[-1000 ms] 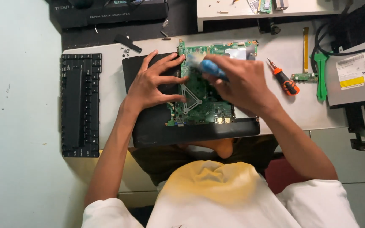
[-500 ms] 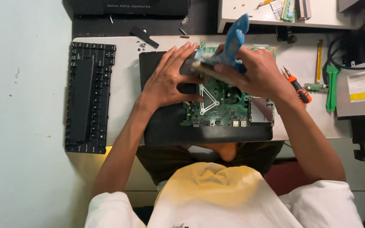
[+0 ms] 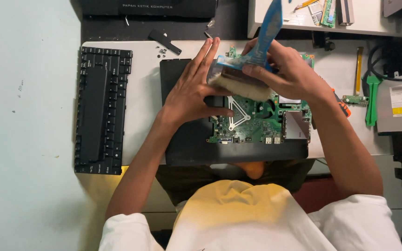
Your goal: Cleaning a laptop motherboard with a brush and preparing it for reinstallation into a laptop casing.
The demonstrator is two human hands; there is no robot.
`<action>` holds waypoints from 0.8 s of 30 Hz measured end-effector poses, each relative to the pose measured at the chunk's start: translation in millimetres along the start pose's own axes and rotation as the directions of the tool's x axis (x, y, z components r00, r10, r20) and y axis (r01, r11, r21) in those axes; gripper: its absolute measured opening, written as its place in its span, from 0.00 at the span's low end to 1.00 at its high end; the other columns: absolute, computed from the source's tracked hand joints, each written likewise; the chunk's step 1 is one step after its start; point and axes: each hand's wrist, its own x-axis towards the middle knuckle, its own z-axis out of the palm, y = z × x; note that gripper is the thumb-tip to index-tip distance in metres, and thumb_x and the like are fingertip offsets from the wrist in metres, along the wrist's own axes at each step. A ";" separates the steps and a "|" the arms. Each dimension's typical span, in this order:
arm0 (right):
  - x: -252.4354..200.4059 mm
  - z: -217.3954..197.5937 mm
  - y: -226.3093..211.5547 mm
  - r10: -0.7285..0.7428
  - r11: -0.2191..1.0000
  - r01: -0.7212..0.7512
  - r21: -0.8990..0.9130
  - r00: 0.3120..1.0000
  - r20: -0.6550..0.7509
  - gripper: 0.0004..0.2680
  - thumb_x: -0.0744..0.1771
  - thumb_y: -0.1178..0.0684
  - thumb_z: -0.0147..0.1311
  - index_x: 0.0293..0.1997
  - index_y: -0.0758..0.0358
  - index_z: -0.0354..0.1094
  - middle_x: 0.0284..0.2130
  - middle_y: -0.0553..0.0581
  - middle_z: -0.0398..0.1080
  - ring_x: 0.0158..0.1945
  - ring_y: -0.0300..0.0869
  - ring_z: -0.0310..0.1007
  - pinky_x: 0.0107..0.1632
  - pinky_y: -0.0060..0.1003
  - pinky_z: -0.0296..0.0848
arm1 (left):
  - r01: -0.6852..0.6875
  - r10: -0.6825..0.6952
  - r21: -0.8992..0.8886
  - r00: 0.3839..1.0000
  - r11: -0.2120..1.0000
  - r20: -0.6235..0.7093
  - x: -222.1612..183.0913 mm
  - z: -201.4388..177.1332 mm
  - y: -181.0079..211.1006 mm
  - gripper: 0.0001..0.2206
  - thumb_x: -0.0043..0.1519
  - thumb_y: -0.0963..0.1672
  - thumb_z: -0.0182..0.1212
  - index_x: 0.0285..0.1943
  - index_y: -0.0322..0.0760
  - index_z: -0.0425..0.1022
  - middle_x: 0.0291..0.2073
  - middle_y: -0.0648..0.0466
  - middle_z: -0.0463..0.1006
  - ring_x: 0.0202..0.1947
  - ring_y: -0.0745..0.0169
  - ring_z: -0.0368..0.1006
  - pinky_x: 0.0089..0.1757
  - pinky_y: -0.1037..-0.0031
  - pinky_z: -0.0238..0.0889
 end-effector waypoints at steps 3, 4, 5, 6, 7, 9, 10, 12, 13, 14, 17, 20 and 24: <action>-12.0 3.9 24.0 -0.015 0.987 -0.005 -0.161 0.993 -0.120 0.14 0.80 0.46 0.60 0.72 0.63 0.67 0.54 0.66 0.83 0.49 0.61 0.87 0.45 0.57 0.80 | 0.050 -0.050 -0.006 0.999 0.999 0.018 0.1 -0.1 4.6 0.24 0.75 0.67 0.72 0.64 0.65 0.99 0.96 0.49 0.29 0.96 0.49 0.25 0.83 0.36 0.54; -16.1 5.1 33.6 -0.059 0.942 -0.030 -0.335 0.966 -0.253 0.13 0.82 0.46 0.58 0.73 0.61 0.69 0.46 0.62 0.81 0.43 0.61 0.85 0.42 0.56 0.73 | 0.064 -0.064 -0.015 0.997 0.998 0.032 0.7 -0.2 5.2 0.26 0.74 0.69 0.69 0.64 0.65 0.99 0.95 0.50 0.30 0.96 0.50 0.27 0.82 0.32 0.52; -19.2 6.5 43.2 -0.133 0.868 -0.072 -0.492 0.920 -0.369 0.12 0.83 0.46 0.57 0.75 0.60 0.71 0.38 0.58 0.79 0.38 0.60 0.82 0.40 0.55 0.66 | 0.079 -0.078 -0.021 0.996 0.997 0.044 1.1 -1.1 5.6 0.28 0.73 0.70 0.66 0.64 0.65 0.99 0.95 0.51 0.32 0.96 0.51 0.29 0.82 0.29 0.49; -23.6 5.7 39.6 -0.133 0.868 -0.071 -0.491 0.920 -0.369 0.12 0.83 0.46 0.57 0.75 0.60 0.71 0.38 0.58 0.79 0.38 0.60 0.82 0.40 0.55 0.66 | 0.081 -0.080 -0.020 0.996 0.997 0.045 0.9 0.7 4.6 0.28 0.73 0.70 0.66 0.64 0.65 0.99 0.95 0.51 0.32 0.96 0.51 0.29 0.82 0.29 0.49; -26.8 4.8 36.2 -0.147 0.889 -0.020 -0.458 0.933 -0.327 0.10 0.83 0.47 0.57 0.73 0.60 0.73 0.40 0.57 0.80 0.32 0.52 0.76 0.40 0.52 0.68 | 0.065 -0.064 -0.023 0.997 0.998 0.044 0.9 1.4 3.3 0.27 0.73 0.69 0.67 0.65 0.65 0.98 0.95 0.50 0.34 0.95 0.47 0.32 0.84 0.33 0.45; -34.7 1.1 26.1 -0.166 0.906 0.032 -0.421 0.944 -0.286 0.10 0.83 0.48 0.56 0.70 0.61 0.75 0.43 0.56 0.82 0.25 0.44 0.70 0.41 0.49 0.70 | 0.050 -0.049 -0.023 0.998 0.998 0.042 0.5 2.3 1.6 0.26 0.73 0.68 0.68 0.66 0.65 0.97 0.95 0.48 0.36 0.95 0.44 0.35 0.86 0.37 0.40; -39.6 -1.9 19.8 -0.104 0.940 0.045 -0.338 0.982 -0.157 0.11 0.80 0.46 0.59 0.68 0.60 0.76 0.52 0.56 0.83 0.37 0.50 0.78 0.44 0.51 0.71 | 0.054 -0.053 -0.037 0.998 0.998 0.037 0.5 2.8 1.3 0.28 0.73 0.69 0.66 0.64 0.62 0.98 0.95 0.48 0.37 0.95 0.44 0.35 0.86 0.38 0.41; -49.0 -8.8 19.9 -0.048 0.968 0.041 -0.246 0.999 -0.023 0.12 0.78 0.45 0.61 0.66 0.59 0.77 0.60 0.56 0.84 0.48 0.55 0.86 0.47 0.53 0.72 | 0.056 -0.054 -0.052 0.998 0.997 0.040 0.3 3.7 0.2 0.30 0.72 0.70 0.65 0.62 0.59 0.99 0.95 0.48 0.37 0.95 0.44 0.36 0.86 0.39 0.42; -52.9 -12.3 26.3 -0.098 0.970 0.084 -0.228 0.994 -0.052 0.11 0.78 0.49 0.62 0.68 0.62 0.73 0.61 0.62 0.82 0.48 0.57 0.86 0.46 0.53 0.77 | 0.043 -0.042 -0.028 0.998 0.999 0.047 -0.4 4.7 -1.5 0.28 0.73 0.69 0.67 0.65 0.61 0.98 0.95 0.47 0.37 0.95 0.43 0.37 0.85 0.38 0.43; -57.1 -15.8 32.4 -0.146 0.969 0.126 -0.211 0.986 -0.081 0.11 0.79 0.53 0.63 0.69 0.65 0.69 0.62 0.68 0.81 0.48 0.59 0.86 0.45 0.52 0.82 | 0.030 -0.030 -0.004 0.998 1.000 0.053 -1.2 5.6 -3.0 0.27 0.73 0.68 0.69 0.68 0.63 0.97 0.94 0.45 0.38 0.95 0.42 0.38 0.85 0.37 0.43; -66.7 -10.1 54.4 -0.167 0.850 -0.041 -0.526 0.925 -0.342 0.09 0.83 0.50 0.60 0.73 0.60 0.76 0.43 0.55 0.84 0.34 0.48 0.79 0.39 0.47 0.67 | -0.001 0.000 0.018 1.000 1.000 0.023 -0.3 5.5 -2.8 0.22 0.71 0.64 0.78 0.69 0.65 0.96 0.93 0.43 0.45 0.94 0.39 0.44 0.84 0.37 0.48; -74.6 9.5 42.9 -0.189 0.812 -0.018 -0.583 0.938 -0.292 0.10 0.80 0.57 0.64 0.72 0.59 0.80 0.51 0.56 0.90 0.44 0.44 0.89 0.32 0.37 0.76 | 0.004 -0.004 0.008 0.999 1.000 0.035 0.7 3.3 -1.5 0.22 0.69 0.62 0.82 0.68 0.63 0.96 0.93 0.46 0.49 0.93 0.42 0.48 0.84 0.36 0.47; -103.0 53.8 -11.4 -0.234 0.767 0.060 -0.639 0.953 -0.192 0.22 0.69 0.63 0.60 0.74 0.49 0.77 0.61 0.53 0.89 0.46 0.43 0.91 0.29 0.36 0.79 | -0.011 0.010 0.022 0.998 1.000 0.057 2.5 4.7 -7.2 0.21 0.68 0.61 0.84 0.67 0.65 0.95 0.93 0.43 0.46 0.94 0.38 0.45 0.84 0.34 0.46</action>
